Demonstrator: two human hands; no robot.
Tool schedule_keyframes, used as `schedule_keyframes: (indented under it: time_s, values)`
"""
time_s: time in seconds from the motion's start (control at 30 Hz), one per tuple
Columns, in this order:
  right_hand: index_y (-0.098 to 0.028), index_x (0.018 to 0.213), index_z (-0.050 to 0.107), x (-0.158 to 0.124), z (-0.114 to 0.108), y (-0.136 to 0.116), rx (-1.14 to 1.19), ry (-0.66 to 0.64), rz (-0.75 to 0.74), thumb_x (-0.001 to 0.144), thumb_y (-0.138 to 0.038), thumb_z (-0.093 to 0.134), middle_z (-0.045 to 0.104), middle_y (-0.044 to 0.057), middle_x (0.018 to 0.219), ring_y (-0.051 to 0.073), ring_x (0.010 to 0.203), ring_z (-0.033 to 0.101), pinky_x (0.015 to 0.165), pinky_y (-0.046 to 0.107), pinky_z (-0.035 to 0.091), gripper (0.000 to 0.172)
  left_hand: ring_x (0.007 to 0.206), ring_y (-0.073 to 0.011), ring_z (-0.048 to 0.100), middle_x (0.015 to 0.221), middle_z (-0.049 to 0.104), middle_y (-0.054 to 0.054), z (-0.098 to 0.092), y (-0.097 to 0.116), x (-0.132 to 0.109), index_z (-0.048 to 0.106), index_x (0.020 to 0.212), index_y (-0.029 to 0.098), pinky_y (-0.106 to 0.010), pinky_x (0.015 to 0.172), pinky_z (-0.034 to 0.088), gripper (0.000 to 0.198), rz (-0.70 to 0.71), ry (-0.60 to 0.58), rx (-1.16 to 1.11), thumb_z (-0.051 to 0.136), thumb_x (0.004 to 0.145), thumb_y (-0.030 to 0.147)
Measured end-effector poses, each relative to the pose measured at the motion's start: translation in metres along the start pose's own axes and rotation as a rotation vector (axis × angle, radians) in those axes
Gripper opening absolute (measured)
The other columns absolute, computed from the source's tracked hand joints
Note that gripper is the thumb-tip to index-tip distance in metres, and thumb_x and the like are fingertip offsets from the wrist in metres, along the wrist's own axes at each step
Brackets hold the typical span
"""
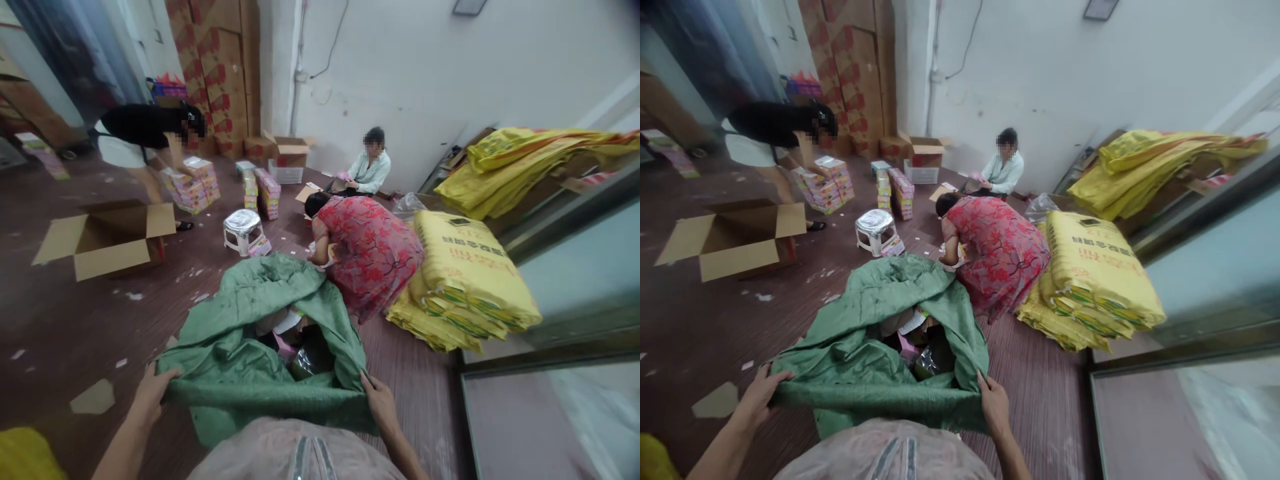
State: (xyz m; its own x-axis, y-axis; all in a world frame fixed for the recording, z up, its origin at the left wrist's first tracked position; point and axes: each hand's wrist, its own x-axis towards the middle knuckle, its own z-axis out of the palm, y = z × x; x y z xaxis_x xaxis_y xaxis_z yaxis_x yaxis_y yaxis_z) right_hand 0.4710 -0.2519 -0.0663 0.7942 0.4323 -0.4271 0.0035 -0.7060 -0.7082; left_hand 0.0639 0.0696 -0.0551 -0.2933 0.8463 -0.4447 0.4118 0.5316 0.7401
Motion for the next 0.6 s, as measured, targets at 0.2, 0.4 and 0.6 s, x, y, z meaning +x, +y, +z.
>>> schedule_keyframes:
  time_s: [0.2, 0.4, 0.6]
  values:
    - [-0.022, 0.052, 0.051, 0.002, -0.001, -0.009, -0.03, 0.059, -0.021, 0.06, -0.078, 0.039, 0.055, 0.004, 0.06, 0.023, 0.071, 0.051, 0.069, 0.032, 0.039, 0.057, 0.121, -0.0318, 0.058, 0.131, 0.061, -0.013, 0.005, 0.031, -0.003, 0.041, 0.156, 0.021, -0.047, 0.108, 0.045, 0.113, 0.089, -0.082, -0.055, 0.074, 0.049, 0.029]
    - [-0.022, 0.052, 0.055, 0.006, 0.002, -0.005, -0.072, 0.038, -0.015, 0.059, -0.079, 0.039, 0.058, 0.005, 0.06, 0.023, 0.071, 0.055, 0.07, 0.032, 0.041, 0.06, 0.122, -0.0339, 0.058, 0.129, 0.062, -0.015, 0.005, 0.033, -0.003, 0.044, 0.154, 0.016, -0.048, 0.109, 0.045, 0.11, 0.064, -0.048, -0.066, 0.071, 0.048, 0.03]
    - [-0.021, 0.053, 0.059, 0.005, 0.006, -0.008, -0.055, 0.04, -0.034, 0.059, -0.079, 0.044, 0.061, 0.005, 0.06, 0.024, 0.071, 0.058, 0.068, 0.032, 0.043, 0.06, 0.099, -0.0274, 0.066, 0.111, 0.067, -0.008, -0.007, 0.008, -0.005, 0.054, 0.146, 0.021, -0.041, 0.092, 0.055, 0.099, -0.03, -0.016, -0.136, 0.077, 0.05, 0.031]
